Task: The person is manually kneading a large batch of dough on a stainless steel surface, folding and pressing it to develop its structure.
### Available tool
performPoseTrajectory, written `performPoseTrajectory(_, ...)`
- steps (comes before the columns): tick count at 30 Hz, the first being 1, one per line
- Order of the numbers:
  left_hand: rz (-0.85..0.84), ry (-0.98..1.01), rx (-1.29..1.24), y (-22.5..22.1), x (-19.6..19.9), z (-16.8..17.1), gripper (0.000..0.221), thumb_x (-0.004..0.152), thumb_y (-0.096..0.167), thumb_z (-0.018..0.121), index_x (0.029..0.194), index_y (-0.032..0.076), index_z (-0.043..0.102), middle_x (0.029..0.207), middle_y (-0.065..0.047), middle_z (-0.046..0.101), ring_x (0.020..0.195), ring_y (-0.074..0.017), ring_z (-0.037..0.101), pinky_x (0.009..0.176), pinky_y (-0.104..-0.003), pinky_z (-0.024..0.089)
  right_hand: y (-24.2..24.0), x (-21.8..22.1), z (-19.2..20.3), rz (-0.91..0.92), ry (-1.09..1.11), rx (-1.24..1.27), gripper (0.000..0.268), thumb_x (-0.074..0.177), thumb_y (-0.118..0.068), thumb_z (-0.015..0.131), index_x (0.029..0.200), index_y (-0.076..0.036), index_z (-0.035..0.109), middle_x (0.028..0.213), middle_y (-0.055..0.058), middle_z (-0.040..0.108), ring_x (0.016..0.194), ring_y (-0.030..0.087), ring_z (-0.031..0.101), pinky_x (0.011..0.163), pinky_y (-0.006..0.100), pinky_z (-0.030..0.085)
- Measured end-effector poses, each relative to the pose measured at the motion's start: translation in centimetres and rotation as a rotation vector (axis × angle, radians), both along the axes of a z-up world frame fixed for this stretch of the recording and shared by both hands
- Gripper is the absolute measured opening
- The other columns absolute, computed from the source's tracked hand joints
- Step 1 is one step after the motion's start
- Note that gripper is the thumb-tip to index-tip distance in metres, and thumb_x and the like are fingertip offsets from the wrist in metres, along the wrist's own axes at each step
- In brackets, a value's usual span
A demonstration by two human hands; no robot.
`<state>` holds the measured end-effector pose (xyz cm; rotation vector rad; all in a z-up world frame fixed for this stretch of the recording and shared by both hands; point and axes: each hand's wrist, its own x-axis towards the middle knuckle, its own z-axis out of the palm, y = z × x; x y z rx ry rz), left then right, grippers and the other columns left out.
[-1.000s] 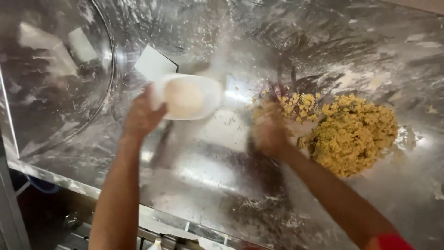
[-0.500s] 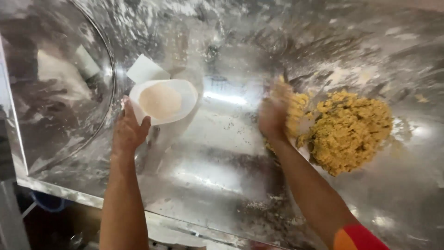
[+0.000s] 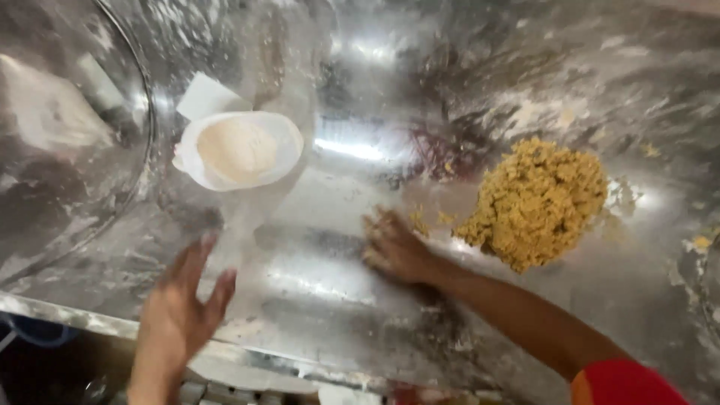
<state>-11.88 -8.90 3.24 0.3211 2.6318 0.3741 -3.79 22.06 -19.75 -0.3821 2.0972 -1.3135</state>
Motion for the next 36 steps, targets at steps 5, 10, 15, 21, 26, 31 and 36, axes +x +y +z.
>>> performPoseTrajectory(5,0.114,0.297,0.267,-1.2,9.6,-2.7,0.038,0.092,0.020,0.067,0.126,0.004,0.066,0.129,-0.017,0.071,0.114,-0.0338,0.070,0.070,-0.033,0.065,10.1,-2.4,2.3,-0.272,-0.008,0.418,0.044,0.099,-0.009,0.054,0.142,0.003,0.050,0.172,0.024,0.005,0.157,0.050,0.005,0.121,0.069,0.021)
performPoseTrajectory(10,0.124,0.582,0.046,2.8,9.7,-2.8,0.024,0.096,0.024,0.057,0.102,0.010,0.075,0.109,-0.003,0.077,0.081,-0.0228,0.066,0.092,-0.037,0.040,19.5,-2.0,3.2,-0.439,0.089,0.490,0.021,0.096,-0.018,0.056,0.108,-0.002,0.058,0.120,0.023,0.057,0.112,0.040,0.053,0.094,0.055,0.048)
performPoseTrajectory(15,0.172,0.651,0.061,2.8,9.9,-3.6,0.027,0.098,0.022,0.057,0.086,0.007,0.077,0.090,-0.004,0.078,0.076,-0.0166,0.066,0.089,-0.036,0.039,19.1,-5.5,3.2,-0.475,0.038,0.804,0.062,0.113,-0.041,0.050,0.084,0.014,0.055,0.166,0.042,0.008,0.150,0.060,0.017,0.123,0.062,0.021)
performPoseTrajectory(21,0.186,0.612,0.058,2.7,10.6,-3.8,0.021,0.098,0.018,0.059,0.089,0.009,0.077,0.094,-0.003,0.078,0.081,-0.0222,0.070,0.093,-0.039,0.041,13.2,-5.3,-1.5,0.128,-0.202,1.406,0.045,0.104,-0.040,0.043,0.134,-0.012,0.063,0.127,0.011,0.071,0.116,0.028,0.068,0.098,0.043,0.046)
performPoseTrajectory(26,0.202,0.566,-0.053,2.8,10.7,-3.9,0.041,0.103,0.037,0.052,0.086,0.014,0.082,0.089,-0.002,0.079,0.081,-0.0204,0.072,0.095,-0.039,0.037,12.6,2.0,-2.5,0.742,0.512,1.170,0.068,0.093,-0.033,0.066,0.147,0.004,0.048,0.128,0.021,0.069,0.116,0.037,0.067,0.098,0.060,0.052)
performPoseTrajectory(31,0.164,0.608,0.015,0.1,11.4,-7.0,0.028,0.102,0.036,0.064,0.090,0.016,0.078,0.087,-0.005,0.076,0.079,-0.0306,0.072,0.091,-0.042,0.042,16.8,9.1,-9.4,0.227,0.744,0.722,0.060,0.069,-0.039,0.071,0.124,-0.015,0.072,0.095,0.015,0.073,0.100,0.043,0.068,0.085,0.057,0.054)
performPoseTrajectory(36,0.185,0.666,0.022,0.5,11.6,-5.8,0.028,0.105,0.036,0.063,0.091,0.017,0.078,0.087,-0.002,0.076,0.081,-0.0283,0.072,0.093,-0.040,0.041,20.3,13.4,-12.6,0.182,0.994,0.462,0.032,0.081,-0.036,0.068,0.107,-0.021,0.079,0.084,0.011,0.075,0.084,0.035,0.073,0.069,0.047,0.060)
